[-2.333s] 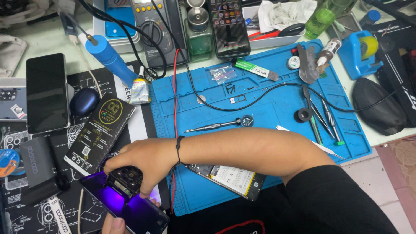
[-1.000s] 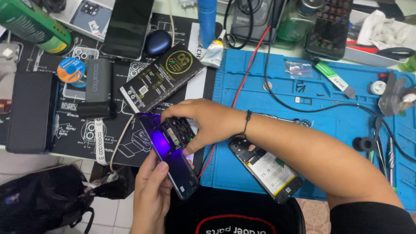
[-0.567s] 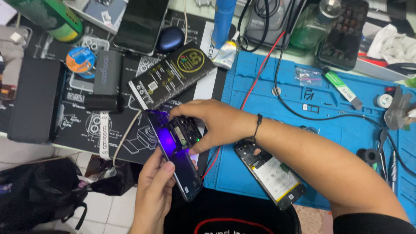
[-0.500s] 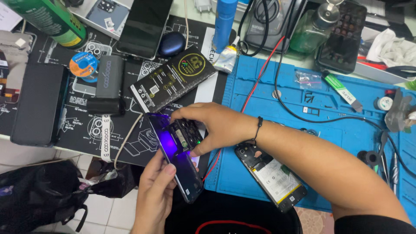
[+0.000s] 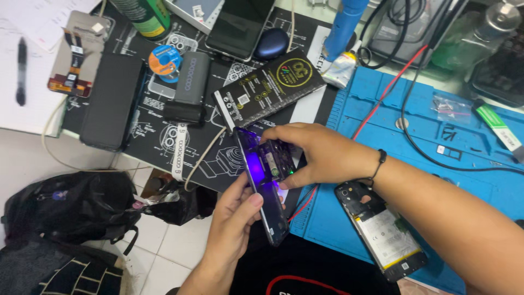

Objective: The person repairs a smartphone at a workbench. They hold the phone under a UV curing lamp, press the screen assembly, peel a protective film from the back, use tweezers to work along the phone's edge, and repeatedly press and flex the screen while checking it.

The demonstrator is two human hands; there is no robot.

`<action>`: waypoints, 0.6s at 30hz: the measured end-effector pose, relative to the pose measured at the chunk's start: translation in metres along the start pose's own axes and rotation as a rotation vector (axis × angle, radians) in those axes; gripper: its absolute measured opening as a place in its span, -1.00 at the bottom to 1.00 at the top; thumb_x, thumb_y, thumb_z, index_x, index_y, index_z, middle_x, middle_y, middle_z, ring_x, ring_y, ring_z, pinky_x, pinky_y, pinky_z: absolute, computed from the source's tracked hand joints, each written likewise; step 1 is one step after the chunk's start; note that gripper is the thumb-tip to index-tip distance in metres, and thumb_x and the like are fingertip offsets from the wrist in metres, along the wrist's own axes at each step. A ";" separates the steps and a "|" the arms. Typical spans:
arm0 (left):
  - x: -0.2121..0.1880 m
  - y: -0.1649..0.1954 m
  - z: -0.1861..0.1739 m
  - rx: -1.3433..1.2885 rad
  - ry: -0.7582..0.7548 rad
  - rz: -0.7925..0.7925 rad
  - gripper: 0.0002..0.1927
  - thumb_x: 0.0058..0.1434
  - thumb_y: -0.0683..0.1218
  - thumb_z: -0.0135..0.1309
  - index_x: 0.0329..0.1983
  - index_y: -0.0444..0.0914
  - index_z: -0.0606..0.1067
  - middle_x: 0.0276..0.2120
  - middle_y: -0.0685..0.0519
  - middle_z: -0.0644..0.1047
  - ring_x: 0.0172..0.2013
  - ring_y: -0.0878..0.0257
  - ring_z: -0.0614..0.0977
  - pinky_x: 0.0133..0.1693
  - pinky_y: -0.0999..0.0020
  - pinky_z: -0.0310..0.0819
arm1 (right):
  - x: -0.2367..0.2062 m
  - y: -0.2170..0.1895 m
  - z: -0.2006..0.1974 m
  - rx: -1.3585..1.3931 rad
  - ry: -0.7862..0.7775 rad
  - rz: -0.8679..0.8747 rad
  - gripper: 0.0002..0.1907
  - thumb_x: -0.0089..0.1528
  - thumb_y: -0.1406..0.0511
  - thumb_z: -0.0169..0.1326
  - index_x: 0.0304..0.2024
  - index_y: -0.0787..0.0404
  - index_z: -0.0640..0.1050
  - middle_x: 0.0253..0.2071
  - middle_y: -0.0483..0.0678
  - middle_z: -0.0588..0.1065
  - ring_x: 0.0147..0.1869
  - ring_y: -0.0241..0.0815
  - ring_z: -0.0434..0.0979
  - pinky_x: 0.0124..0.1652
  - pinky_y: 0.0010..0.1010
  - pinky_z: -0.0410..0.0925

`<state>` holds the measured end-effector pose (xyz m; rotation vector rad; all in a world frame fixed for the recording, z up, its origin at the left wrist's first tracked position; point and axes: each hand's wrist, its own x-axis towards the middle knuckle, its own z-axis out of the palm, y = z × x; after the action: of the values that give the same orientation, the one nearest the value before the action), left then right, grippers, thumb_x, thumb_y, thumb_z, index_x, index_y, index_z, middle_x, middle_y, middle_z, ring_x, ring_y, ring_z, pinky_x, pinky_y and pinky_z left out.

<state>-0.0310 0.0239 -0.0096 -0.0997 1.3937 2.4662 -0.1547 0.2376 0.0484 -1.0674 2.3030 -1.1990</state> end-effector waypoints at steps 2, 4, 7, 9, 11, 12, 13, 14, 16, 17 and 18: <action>0.000 0.001 -0.001 0.006 0.002 -0.008 -0.37 0.32 -0.11 0.04 0.42 -0.44 0.25 -0.09 -0.19 0.61 -0.13 0.13 0.68 -0.11 0.25 0.64 | 0.000 0.000 0.001 0.016 0.002 -0.005 -0.14 -0.11 0.18 0.45 0.22 0.18 0.44 0.05 0.06 0.55 0.16 0.00 0.56 0.10 -0.26 0.39; 0.001 0.000 0.000 -0.003 0.002 -0.014 -0.37 0.32 -0.12 0.03 0.42 -0.43 0.24 -0.07 -0.18 0.61 -0.11 0.13 0.69 -0.09 0.24 0.64 | -0.001 0.001 0.001 0.004 -0.001 0.030 -0.14 -0.11 0.17 0.44 0.23 0.16 0.44 0.04 0.04 0.56 0.15 -0.02 0.57 0.08 -0.28 0.40; 0.002 0.001 -0.002 -0.010 -0.003 -0.006 -0.37 0.33 -0.12 0.02 0.43 -0.43 0.22 -0.06 -0.18 0.61 -0.09 0.12 0.68 -0.06 0.23 0.64 | 0.002 0.003 0.002 0.001 0.003 -0.016 -0.14 -0.11 0.17 0.45 0.21 0.20 0.44 0.08 0.07 0.54 0.17 0.00 0.55 0.10 -0.27 0.38; 0.001 0.001 -0.002 -0.019 -0.016 -0.005 -0.37 0.35 -0.12 0.02 0.45 -0.43 0.22 -0.06 -0.18 0.60 -0.08 0.13 0.68 -0.05 0.25 0.63 | 0.002 0.004 0.004 0.005 0.006 0.008 -0.14 -0.12 0.17 0.45 0.21 0.18 0.45 0.07 0.06 0.55 0.16 -0.02 0.56 0.09 -0.28 0.39; 0.001 0.001 -0.003 -0.006 -0.013 -0.008 -0.37 0.35 -0.13 0.02 0.45 -0.43 0.22 -0.06 -0.18 0.60 -0.09 0.13 0.68 -0.06 0.25 0.63 | 0.003 0.004 0.004 0.008 0.007 0.015 -0.14 -0.11 0.17 0.45 0.22 0.18 0.45 0.06 0.05 0.56 0.16 -0.02 0.56 0.08 -0.28 0.39; 0.001 0.001 -0.003 -0.002 -0.014 -0.011 -0.37 0.35 -0.13 0.02 0.45 -0.43 0.21 -0.06 -0.19 0.60 -0.09 0.13 0.68 -0.06 0.24 0.64 | 0.003 0.005 0.004 0.012 0.008 0.007 -0.14 -0.11 0.17 0.45 0.22 0.18 0.45 0.07 0.05 0.56 0.17 -0.02 0.56 0.09 -0.27 0.39; 0.001 0.001 -0.003 -0.001 -0.011 -0.011 -0.37 0.35 -0.13 0.02 0.45 -0.43 0.22 -0.06 -0.19 0.60 -0.10 0.12 0.68 -0.07 0.25 0.64 | 0.002 0.004 0.004 0.016 0.009 0.001 -0.14 -0.11 0.17 0.45 0.22 0.18 0.45 0.07 0.05 0.56 0.17 -0.01 0.56 0.09 -0.27 0.39; 0.000 0.001 -0.003 0.000 -0.008 -0.011 -0.37 0.35 -0.13 0.02 0.44 -0.44 0.22 -0.06 -0.19 0.60 -0.11 0.12 0.69 -0.07 0.25 0.64 | 0.002 0.004 0.003 0.009 0.002 0.023 -0.14 -0.11 0.17 0.45 0.22 0.17 0.45 0.06 0.04 0.56 0.16 -0.02 0.56 0.08 -0.27 0.39; 0.000 0.001 -0.002 0.001 -0.007 -0.012 -0.38 0.35 -0.13 0.02 0.44 -0.44 0.22 -0.07 -0.20 0.60 -0.11 0.12 0.69 -0.08 0.24 0.64 | 0.001 0.004 0.003 -0.006 -0.012 0.070 -0.14 -0.12 0.16 0.44 0.22 0.14 0.45 0.04 0.03 0.56 0.13 -0.02 0.56 0.06 -0.27 0.40; 0.000 0.001 -0.002 0.001 -0.006 -0.012 -0.38 0.35 -0.13 0.02 0.44 -0.44 0.22 -0.07 -0.19 0.60 -0.11 0.12 0.69 -0.08 0.24 0.64 | 0.001 0.004 0.003 -0.006 -0.009 0.057 -0.13 -0.12 0.16 0.45 0.22 0.15 0.44 0.04 0.04 0.56 0.14 -0.02 0.56 0.06 -0.27 0.40; 0.000 0.001 -0.002 0.002 -0.006 -0.011 -0.38 0.35 -0.13 0.02 0.44 -0.44 0.22 -0.07 -0.19 0.60 -0.11 0.12 0.69 -0.08 0.24 0.64 | 0.001 0.004 0.003 -0.005 -0.005 0.042 -0.13 -0.12 0.16 0.45 0.23 0.15 0.44 0.05 0.04 0.55 0.15 -0.02 0.56 0.06 -0.26 0.39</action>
<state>-0.0315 0.0215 -0.0096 -0.1000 1.3901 2.4536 -0.1556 0.2363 0.0438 -1.0167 2.3139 -1.1743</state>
